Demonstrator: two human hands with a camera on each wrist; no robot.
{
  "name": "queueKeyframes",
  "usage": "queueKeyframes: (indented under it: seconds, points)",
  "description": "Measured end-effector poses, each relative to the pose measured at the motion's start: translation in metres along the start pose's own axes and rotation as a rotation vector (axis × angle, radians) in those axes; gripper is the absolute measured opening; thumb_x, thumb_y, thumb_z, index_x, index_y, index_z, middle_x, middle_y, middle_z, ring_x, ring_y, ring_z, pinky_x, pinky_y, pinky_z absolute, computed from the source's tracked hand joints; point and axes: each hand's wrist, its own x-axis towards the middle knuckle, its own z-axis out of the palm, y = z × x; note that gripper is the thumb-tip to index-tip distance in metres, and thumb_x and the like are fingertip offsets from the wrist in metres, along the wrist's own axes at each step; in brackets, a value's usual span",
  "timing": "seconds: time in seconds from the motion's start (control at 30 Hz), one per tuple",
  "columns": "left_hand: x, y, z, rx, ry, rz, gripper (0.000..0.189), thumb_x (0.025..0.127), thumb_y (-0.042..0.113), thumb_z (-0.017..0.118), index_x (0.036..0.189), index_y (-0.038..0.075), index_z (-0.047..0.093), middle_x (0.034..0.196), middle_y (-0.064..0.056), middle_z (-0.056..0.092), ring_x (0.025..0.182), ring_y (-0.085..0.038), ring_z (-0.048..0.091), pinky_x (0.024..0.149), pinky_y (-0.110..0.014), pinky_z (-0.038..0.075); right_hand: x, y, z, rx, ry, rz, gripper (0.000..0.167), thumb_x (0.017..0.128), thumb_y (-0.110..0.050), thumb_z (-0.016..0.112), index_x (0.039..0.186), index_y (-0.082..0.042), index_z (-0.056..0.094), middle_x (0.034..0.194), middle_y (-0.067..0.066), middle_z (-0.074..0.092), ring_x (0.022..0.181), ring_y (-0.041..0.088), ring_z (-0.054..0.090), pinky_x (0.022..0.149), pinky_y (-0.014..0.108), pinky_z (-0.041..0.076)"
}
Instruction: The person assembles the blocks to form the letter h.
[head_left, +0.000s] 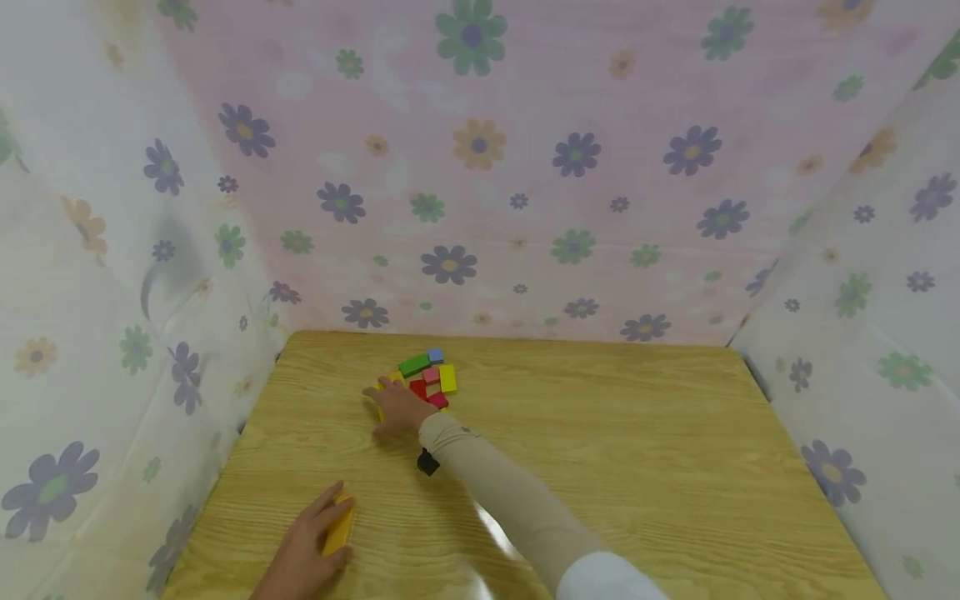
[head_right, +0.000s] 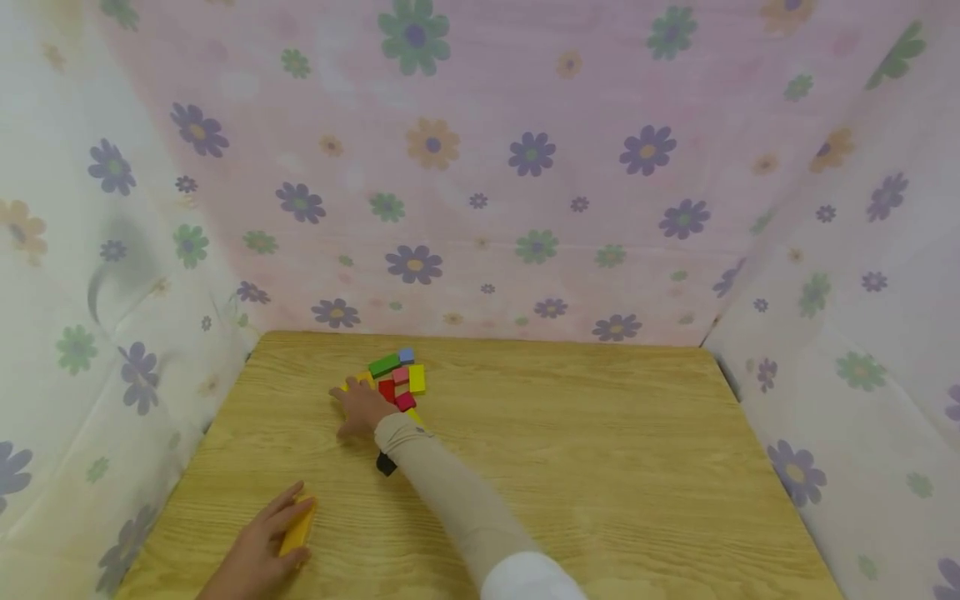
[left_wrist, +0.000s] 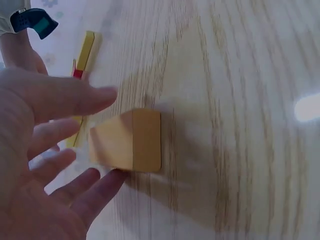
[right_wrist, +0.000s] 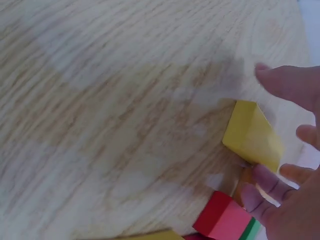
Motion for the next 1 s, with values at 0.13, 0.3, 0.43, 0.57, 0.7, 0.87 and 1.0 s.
queueKeyframes:
  seconds: [0.13, 0.3, 0.43, 0.57, 0.7, 0.87, 1.0]
  points:
    - [0.003, -0.006, -0.003, 0.018, -0.099, 0.052, 0.065, 0.073, 0.021, 0.081, 0.13, -0.001, 0.056, 0.147, -0.017, 0.037, 0.128, -0.045, 0.037, 0.097, -0.061, 0.034, 0.001, 0.0, 0.003, 0.022, -0.034, 0.04, 0.076, 0.083, -0.031, 0.072, 0.148, -0.021, 0.034, 0.154, 0.007, 0.023, 0.135, 0.025, 0.034, 0.103, 0.033, 0.037]
    - [0.006, -0.009, -0.009, 0.046, -0.184, 0.096, 0.07, 0.075, 0.023, 0.079, 0.134, -0.003, 0.051, 0.148, -0.015, 0.035, 0.129, -0.039, 0.037, 0.098, -0.052, 0.038, 0.004, 0.004, 0.007, 0.029, -0.03, 0.045, 0.075, 0.081, -0.027, 0.074, 0.146, -0.016, 0.037, 0.152, 0.009, 0.023, 0.117, 0.016, 0.051, 0.092, 0.025, 0.046]
    - [0.007, -0.009, -0.014, 0.04, -0.22, 0.116, 0.074, 0.073, 0.019, 0.08, 0.136, -0.003, 0.048, 0.149, -0.016, 0.033, 0.13, -0.04, 0.035, 0.1, -0.045, 0.038, 0.006, 0.007, 0.009, 0.06, -0.029, 0.063, 0.071, 0.082, -0.024, 0.072, 0.144, -0.014, 0.039, 0.151, 0.012, 0.022, 0.095, 0.011, 0.056, 0.079, 0.02, 0.048]
    - [0.005, -0.012, -0.014, 0.028, -0.205, 0.152, 0.076, 0.071, 0.019, 0.081, 0.135, -0.006, 0.048, 0.148, -0.018, 0.034, 0.128, -0.042, 0.036, 0.1, -0.027, 0.037, 0.006, 0.007, 0.014, 0.123, -0.054, 0.081, 0.07, 0.083, -0.022, 0.071, 0.144, -0.014, 0.037, 0.153, 0.013, 0.017, 0.104, 0.014, 0.055, 0.083, 0.024, 0.048]
    - [0.002, -0.017, -0.012, -0.092, -0.221, 0.131, 0.079, 0.073, 0.019, 0.08, 0.136, -0.01, 0.043, 0.149, -0.022, 0.029, 0.128, -0.043, 0.03, 0.095, -0.012, 0.034, 0.004, 0.007, 0.016, 0.119, -0.047, 0.064, 0.072, 0.083, -0.024, 0.072, 0.144, -0.011, 0.036, 0.152, 0.013, 0.02, 0.118, 0.016, 0.049, 0.092, 0.024, 0.045]
    - [0.0, -0.019, -0.009, -0.137, -0.196, 0.075, 0.078, 0.073, 0.018, 0.079, 0.137, -0.008, 0.043, 0.151, -0.018, 0.028, 0.131, -0.039, 0.029, 0.095, -0.008, 0.029, -0.002, 0.005, 0.012, 0.122, -0.01, 0.023, 0.074, 0.08, -0.029, 0.076, 0.14, -0.007, 0.039, 0.142, 0.011, 0.034, 0.108, 0.012, 0.048, 0.091, 0.02, 0.043]
    - [-0.002, -0.02, -0.006, -0.13, -0.184, 0.032, 0.076, 0.074, 0.016, 0.079, 0.138, -0.006, 0.044, 0.151, -0.014, 0.028, 0.131, -0.034, 0.031, 0.094, -0.008, 0.03, -0.007, 0.005, 0.007, 0.159, -0.007, -0.01, 0.075, 0.079, -0.033, 0.077, 0.139, -0.005, 0.041, 0.138, 0.01, 0.037, 0.104, 0.011, 0.046, 0.091, 0.018, 0.041]
